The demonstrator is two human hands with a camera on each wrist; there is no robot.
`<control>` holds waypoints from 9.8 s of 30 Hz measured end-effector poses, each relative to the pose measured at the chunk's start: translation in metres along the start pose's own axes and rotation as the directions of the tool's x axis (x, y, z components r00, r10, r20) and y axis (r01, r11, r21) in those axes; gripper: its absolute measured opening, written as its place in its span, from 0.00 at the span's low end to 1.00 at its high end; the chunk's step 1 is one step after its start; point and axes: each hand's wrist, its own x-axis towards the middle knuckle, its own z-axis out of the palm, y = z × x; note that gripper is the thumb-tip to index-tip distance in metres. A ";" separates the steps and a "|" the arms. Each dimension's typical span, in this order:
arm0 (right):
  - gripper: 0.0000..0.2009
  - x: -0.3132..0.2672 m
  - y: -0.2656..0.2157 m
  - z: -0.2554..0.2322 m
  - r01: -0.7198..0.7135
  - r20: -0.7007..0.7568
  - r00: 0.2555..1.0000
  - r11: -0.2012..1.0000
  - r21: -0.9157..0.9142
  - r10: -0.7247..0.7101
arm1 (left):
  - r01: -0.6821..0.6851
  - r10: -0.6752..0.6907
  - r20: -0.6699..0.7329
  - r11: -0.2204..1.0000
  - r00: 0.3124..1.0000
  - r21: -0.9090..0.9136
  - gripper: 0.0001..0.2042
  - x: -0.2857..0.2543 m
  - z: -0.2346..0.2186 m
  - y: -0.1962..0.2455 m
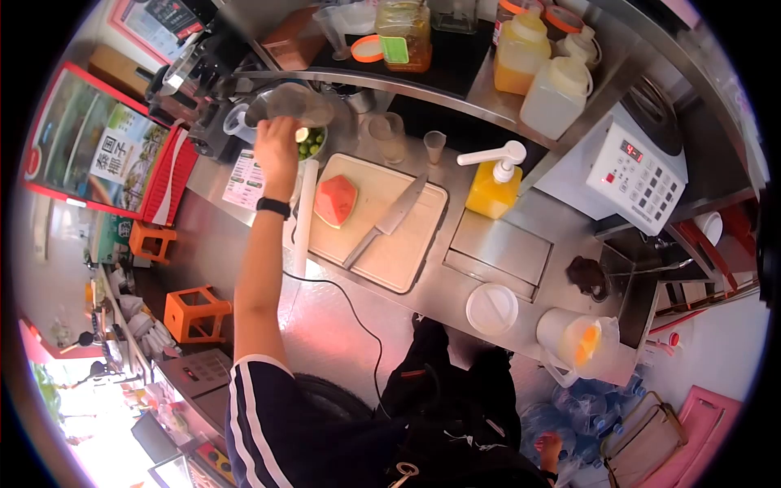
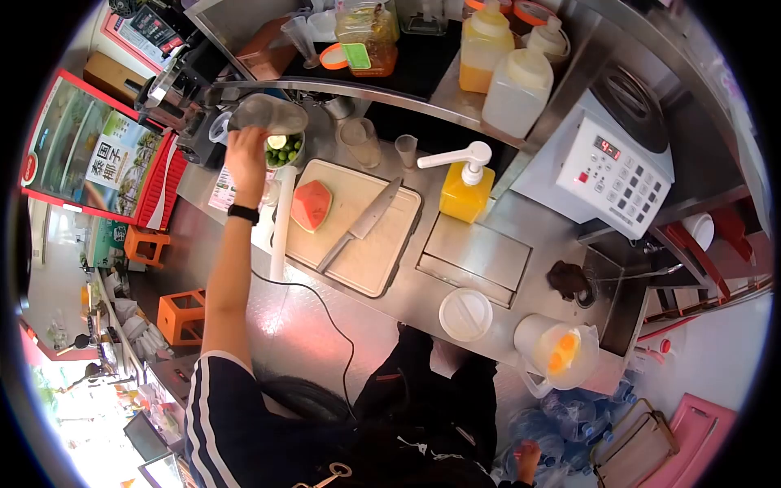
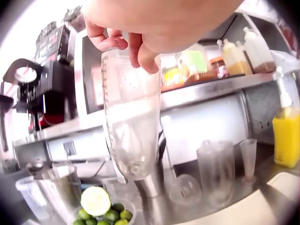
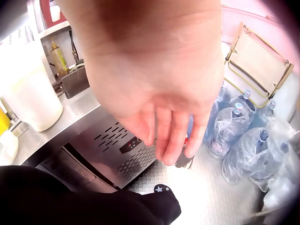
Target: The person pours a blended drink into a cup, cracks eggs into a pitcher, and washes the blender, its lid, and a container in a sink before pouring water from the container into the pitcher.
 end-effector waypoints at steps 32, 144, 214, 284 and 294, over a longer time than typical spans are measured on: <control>0.44 0.109 -0.331 -0.140 0.892 0.455 0.140 0.312 0.327 -0.880 | 0.060 0.266 0.440 0.798 0.858 -0.599 0.16 -0.098 -0.271 0.721; 0.31 0.362 -0.464 -0.108 0.520 0.465 0.365 0.591 0.617 -0.807 | 0.720 -0.153 0.755 0.467 0.637 -0.513 0.09 -0.222 -0.151 0.771; 0.44 0.357 -0.481 -0.105 0.476 0.632 0.304 0.689 0.547 -0.713 | 0.688 -0.257 0.641 0.351 0.723 -0.636 0.45 -0.129 0.072 0.853; 0.33 0.524 -0.589 -0.065 0.693 0.536 0.700 0.268 -0.669 -0.472 | 0.664 -0.245 0.618 0.331 0.747 -0.671 0.38 -0.138 0.083 0.863; 0.34 0.541 -0.592 -0.064 0.710 0.588 0.688 0.229 -0.666 -0.425 | 0.665 -0.251 0.619 0.352 0.745 -0.658 0.38 -0.136 0.082 0.864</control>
